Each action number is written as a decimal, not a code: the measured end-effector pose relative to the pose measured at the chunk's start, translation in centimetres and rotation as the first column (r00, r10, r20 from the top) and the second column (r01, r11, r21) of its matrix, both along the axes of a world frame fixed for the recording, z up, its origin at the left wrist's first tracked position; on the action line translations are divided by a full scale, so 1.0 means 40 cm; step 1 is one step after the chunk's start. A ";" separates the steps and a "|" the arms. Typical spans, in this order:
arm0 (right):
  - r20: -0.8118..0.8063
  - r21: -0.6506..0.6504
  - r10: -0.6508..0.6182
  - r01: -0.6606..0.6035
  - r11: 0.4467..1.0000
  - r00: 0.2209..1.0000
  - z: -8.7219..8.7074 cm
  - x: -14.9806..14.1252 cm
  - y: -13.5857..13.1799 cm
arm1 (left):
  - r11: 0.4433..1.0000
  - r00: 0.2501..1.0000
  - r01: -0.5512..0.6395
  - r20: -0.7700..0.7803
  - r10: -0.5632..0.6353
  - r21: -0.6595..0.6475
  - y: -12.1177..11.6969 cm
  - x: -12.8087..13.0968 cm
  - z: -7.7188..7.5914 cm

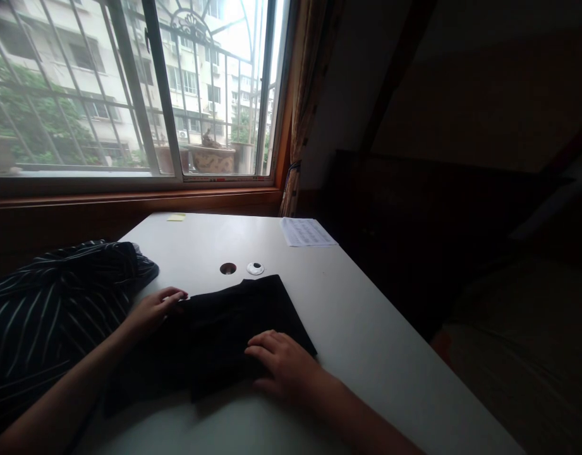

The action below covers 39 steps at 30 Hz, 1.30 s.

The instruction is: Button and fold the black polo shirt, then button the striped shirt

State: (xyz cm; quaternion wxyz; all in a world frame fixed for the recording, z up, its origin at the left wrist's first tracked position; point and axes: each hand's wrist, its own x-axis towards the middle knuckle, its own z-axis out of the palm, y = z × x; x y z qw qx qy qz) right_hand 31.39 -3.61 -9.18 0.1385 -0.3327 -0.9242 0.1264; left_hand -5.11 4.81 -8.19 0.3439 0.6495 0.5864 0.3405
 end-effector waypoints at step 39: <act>-0.045 0.428 0.079 -0.052 0.902 0.996 -0.008 0.231 -0.066 | 0.916 0.917 0.380 0.181 -0.355 -0.127 -0.054 0.227 -0.024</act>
